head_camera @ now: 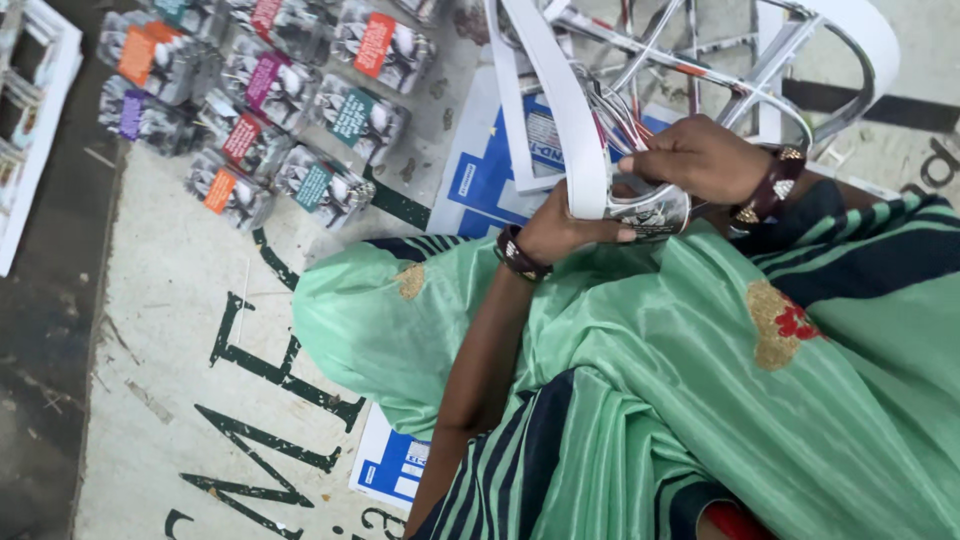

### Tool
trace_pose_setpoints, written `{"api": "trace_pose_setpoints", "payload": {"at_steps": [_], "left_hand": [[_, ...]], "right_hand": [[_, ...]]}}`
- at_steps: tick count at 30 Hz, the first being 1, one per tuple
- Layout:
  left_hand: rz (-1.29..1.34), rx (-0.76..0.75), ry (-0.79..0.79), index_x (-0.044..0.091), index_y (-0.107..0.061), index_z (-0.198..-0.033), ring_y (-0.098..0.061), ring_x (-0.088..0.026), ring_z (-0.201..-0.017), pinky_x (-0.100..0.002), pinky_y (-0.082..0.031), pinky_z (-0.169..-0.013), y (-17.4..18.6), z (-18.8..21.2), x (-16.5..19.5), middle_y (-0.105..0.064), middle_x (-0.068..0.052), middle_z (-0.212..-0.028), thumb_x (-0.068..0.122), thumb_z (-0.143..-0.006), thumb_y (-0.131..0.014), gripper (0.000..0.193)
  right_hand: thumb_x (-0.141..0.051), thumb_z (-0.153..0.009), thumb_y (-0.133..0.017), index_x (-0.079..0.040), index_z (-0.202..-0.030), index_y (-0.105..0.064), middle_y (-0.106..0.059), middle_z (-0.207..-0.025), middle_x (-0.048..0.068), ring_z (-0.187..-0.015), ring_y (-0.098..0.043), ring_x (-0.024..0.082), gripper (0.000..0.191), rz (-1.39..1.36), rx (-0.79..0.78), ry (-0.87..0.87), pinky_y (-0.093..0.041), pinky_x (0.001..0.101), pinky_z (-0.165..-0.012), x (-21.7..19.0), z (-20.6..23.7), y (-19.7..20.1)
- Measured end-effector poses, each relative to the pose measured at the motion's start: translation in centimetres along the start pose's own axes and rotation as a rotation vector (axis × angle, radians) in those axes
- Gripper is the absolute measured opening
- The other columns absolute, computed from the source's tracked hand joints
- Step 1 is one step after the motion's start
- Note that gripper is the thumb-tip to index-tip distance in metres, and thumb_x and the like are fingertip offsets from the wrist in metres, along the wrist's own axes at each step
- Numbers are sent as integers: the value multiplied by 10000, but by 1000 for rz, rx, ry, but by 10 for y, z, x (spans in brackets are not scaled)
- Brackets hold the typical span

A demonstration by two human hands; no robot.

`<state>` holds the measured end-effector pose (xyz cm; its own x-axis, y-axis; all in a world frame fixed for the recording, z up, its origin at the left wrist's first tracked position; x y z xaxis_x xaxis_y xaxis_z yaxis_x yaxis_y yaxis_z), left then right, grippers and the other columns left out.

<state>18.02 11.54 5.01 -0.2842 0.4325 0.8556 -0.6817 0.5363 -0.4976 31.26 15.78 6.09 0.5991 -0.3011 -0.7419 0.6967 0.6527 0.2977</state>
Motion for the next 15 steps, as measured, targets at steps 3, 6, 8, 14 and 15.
{"api": "trace_pose_setpoints", "payload": {"at_steps": [3,6,8,14,15], "left_hand": [[14,-60,49,-6,-652,-1250,-678,-154,-1033,-337,-567,-929,-6,-5,-8,-731,-64,-1129,19,-808,-885,500],[-12,-26,72,0,-657,-1247,-675,-131,-963,-316,-570,-856,-2,-13,-8,-740,-39,-1069,46,-803,-882,499],[-36,57,-38,-5,-680,-1221,-696,-121,-1030,-299,-575,-938,7,-13,7,-757,-28,-1121,57,-807,-870,459],[-160,270,-154,-15,-705,-1139,-701,-105,-955,-297,-589,-864,32,-4,32,-764,-58,-1028,90,-833,-874,365],[-172,257,-165,-17,-717,-1146,-708,-106,-956,-297,-589,-865,29,-4,34,-772,-62,-1033,93,-838,-866,359]], "right_hand": [[-361,-958,-643,34,-804,-744,-614,-578,77,-566,-524,146,435,-128,-53,-44,-456,369,-549,13,-1,-8],[-358,-989,-586,24,-894,-747,-615,-627,84,-579,-575,182,426,68,-2,203,-454,365,-570,-25,5,14],[-358,-1016,-568,44,-876,-714,-597,-638,150,-581,-595,258,449,354,87,130,-456,390,-606,-40,13,32],[-243,-1044,-740,38,-1116,-699,-625,-1015,156,-956,-603,320,292,747,844,662,-475,419,-791,-165,129,60],[-231,-1016,-769,16,-1125,-722,-619,-1033,142,-999,-606,324,274,828,847,722,-485,420,-811,-178,138,53]]}}
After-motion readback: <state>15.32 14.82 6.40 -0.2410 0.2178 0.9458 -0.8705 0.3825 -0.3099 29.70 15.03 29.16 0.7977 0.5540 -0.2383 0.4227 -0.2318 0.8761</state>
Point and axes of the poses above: each hand's wrist, its own z-axis away from the middle knuckle, its own y-axis out of the back of the hand, x = y × z, the point moved 10 cm from there along -z, towards the middle knuckle
